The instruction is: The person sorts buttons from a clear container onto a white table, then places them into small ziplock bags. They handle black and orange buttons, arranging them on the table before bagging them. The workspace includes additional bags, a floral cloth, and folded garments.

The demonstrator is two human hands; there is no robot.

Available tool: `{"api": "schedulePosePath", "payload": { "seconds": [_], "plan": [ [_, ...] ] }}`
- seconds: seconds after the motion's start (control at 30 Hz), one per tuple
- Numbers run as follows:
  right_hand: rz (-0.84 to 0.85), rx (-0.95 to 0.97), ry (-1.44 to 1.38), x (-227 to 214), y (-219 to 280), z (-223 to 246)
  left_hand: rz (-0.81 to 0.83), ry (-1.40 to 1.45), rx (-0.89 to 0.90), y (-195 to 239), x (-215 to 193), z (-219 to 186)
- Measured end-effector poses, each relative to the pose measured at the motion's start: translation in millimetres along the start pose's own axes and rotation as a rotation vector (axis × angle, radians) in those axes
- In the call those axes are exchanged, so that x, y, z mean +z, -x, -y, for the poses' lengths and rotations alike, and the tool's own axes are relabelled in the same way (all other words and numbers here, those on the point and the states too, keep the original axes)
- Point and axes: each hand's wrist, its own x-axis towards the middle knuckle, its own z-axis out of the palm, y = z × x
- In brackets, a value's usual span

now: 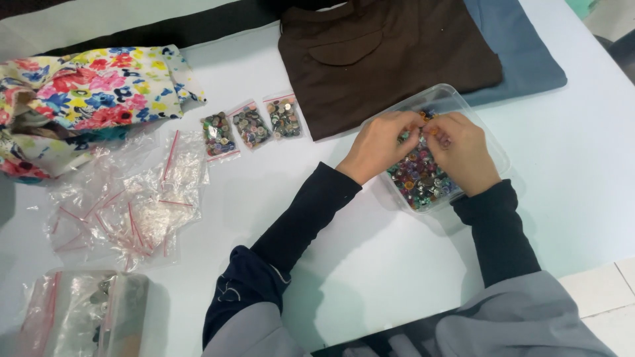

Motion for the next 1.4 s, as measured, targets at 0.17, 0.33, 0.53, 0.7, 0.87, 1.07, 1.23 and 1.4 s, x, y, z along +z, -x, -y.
{"api": "schedulePosePath", "payload": {
  "seconds": [0.17,0.33,0.53,0.7,0.87,1.07,1.23,1.4],
  "plan": [
    [-0.201,-0.132,-0.001,-14.5,-0.1,24.6,-0.137,0.145,0.053,10.1,-22.1,6.4],
    [-0.188,-0.19,-0.222,-26.3,7.9,87.3,-0.235,0.118,-0.021,49.0,-77.9,3.9],
    [-0.076,-0.181,-0.544,17.7,38.1,150.9,-0.253,-0.112,-0.205,132.5,-133.2,46.0],
    [0.066,-0.432,-0.357,97.0,66.6,157.0,-0.151,-0.209,-0.392,196.8,-154.2,68.1],
    [0.129,-0.39,-0.241,124.9,37.6,173.9,-0.102,-0.341,-0.336,216.1,-156.3,63.4],
    [0.247,-0.227,-0.213,137.0,8.1,185.4,-0.084,-0.36,-0.277,219.0,-155.7,58.7],
    [0.335,-0.131,-0.198,129.5,4.5,188.6,-0.064,-0.365,-0.246,219.4,-154.6,61.4],
    [0.383,-0.099,-0.195,128.4,3.6,189.3,-0.055,-0.471,-0.238,221.8,-151.8,64.2]
  ]
}}
